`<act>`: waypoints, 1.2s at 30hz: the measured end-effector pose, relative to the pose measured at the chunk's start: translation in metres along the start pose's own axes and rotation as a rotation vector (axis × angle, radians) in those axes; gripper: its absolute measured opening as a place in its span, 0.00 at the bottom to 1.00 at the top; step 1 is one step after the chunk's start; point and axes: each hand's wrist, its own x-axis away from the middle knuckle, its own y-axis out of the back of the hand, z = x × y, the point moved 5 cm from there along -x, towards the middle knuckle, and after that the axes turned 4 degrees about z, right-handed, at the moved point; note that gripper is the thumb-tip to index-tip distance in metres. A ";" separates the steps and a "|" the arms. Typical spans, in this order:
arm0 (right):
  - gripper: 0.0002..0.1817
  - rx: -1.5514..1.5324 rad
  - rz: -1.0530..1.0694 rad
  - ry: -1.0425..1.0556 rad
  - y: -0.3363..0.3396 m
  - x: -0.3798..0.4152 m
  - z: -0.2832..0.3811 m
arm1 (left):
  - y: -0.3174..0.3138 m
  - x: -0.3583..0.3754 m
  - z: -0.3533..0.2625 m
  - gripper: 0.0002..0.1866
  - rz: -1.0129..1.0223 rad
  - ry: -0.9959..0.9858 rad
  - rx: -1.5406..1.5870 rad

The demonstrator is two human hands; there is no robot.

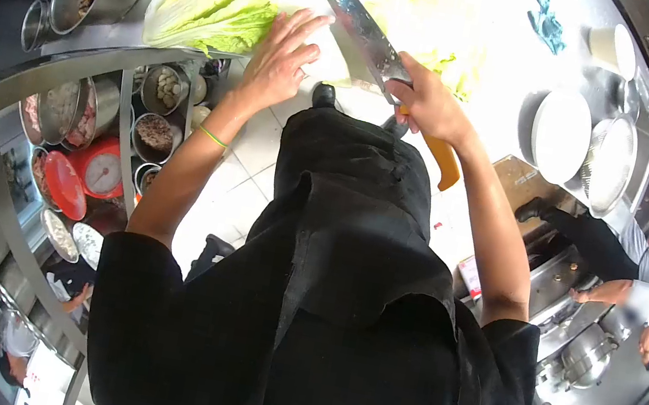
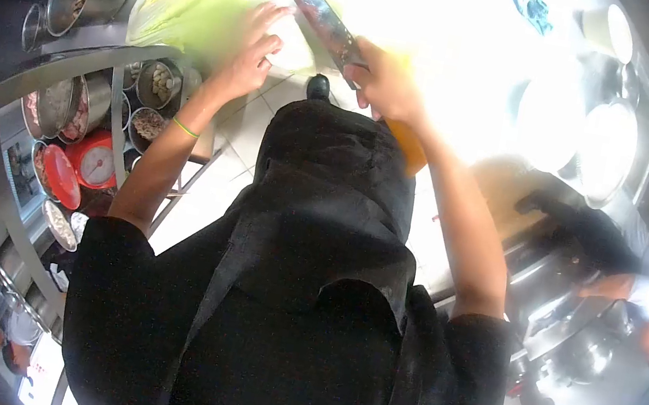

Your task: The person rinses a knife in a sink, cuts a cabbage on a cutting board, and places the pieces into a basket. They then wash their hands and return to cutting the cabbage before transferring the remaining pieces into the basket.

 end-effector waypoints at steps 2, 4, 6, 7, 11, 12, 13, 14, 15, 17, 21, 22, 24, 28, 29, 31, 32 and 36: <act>0.19 -0.064 0.042 0.054 0.014 0.008 -0.007 | 0.000 -0.008 -0.006 0.12 0.055 -0.048 -0.074; 0.19 -0.189 0.013 0.094 0.030 0.016 -0.030 | -0.003 -0.013 -0.006 0.11 0.170 -0.057 -0.112; 0.18 -0.267 -0.019 0.149 0.051 0.029 -0.050 | -0.003 -0.012 -0.008 0.12 0.186 0.041 -0.077; 0.18 -0.333 -0.050 0.185 0.064 0.036 -0.061 | -0.003 -0.012 -0.008 0.12 0.189 0.143 -0.021; 0.28 -0.351 -0.248 0.019 0.114 0.100 -0.110 | 0.019 -0.003 -0.014 0.12 0.032 0.306 -0.150; 0.30 -0.564 -0.221 0.110 0.117 0.111 -0.144 | 0.026 -0.006 -0.021 0.19 0.037 0.400 -0.201; 0.32 -0.760 -0.206 0.215 0.129 0.123 -0.179 | 0.032 -0.004 -0.020 0.25 -0.011 0.615 -0.162; 0.32 -0.676 -0.213 0.213 0.149 0.153 -0.184 | 0.036 0.002 -0.015 0.26 -0.154 0.496 -0.091; 0.31 -0.601 -0.233 0.203 0.168 0.179 -0.188 | 0.044 -0.031 -0.050 0.24 -0.227 0.502 -0.022; 0.31 -0.444 -0.166 0.183 0.206 0.217 -0.217 | 0.036 -0.111 -0.111 0.20 -0.255 0.408 0.184; 0.30 -0.620 -0.272 0.202 0.251 0.281 -0.285 | -0.067 -0.277 -0.207 0.25 0.020 0.533 1.131; 0.31 -0.657 -0.318 0.207 0.262 0.299 -0.296 | -0.097 -0.318 -0.220 0.25 0.134 0.560 1.210; 0.30 -0.845 -0.389 0.165 0.262 0.322 -0.332 | -0.150 -0.410 -0.286 0.23 0.203 0.447 1.434; 0.22 -0.983 -0.534 0.044 0.260 0.364 -0.370 | -0.229 -0.598 -0.367 0.25 0.474 0.302 1.400; 0.19 -1.016 -0.559 0.051 0.260 0.371 -0.371 | -0.239 -0.641 -0.391 0.25 0.546 0.311 1.540; 0.21 -1.032 -0.612 0.048 0.256 0.378 -0.381 | -0.257 -0.715 -0.419 0.24 0.578 0.404 1.545; 0.20 -1.022 -0.625 -0.006 0.259 0.384 -0.378 | -0.262 -0.738 -0.435 0.24 0.542 0.426 1.502; 0.20 -1.107 -0.748 0.009 0.249 0.389 -0.407 | -0.286 -0.786 -0.484 0.23 0.524 0.437 1.453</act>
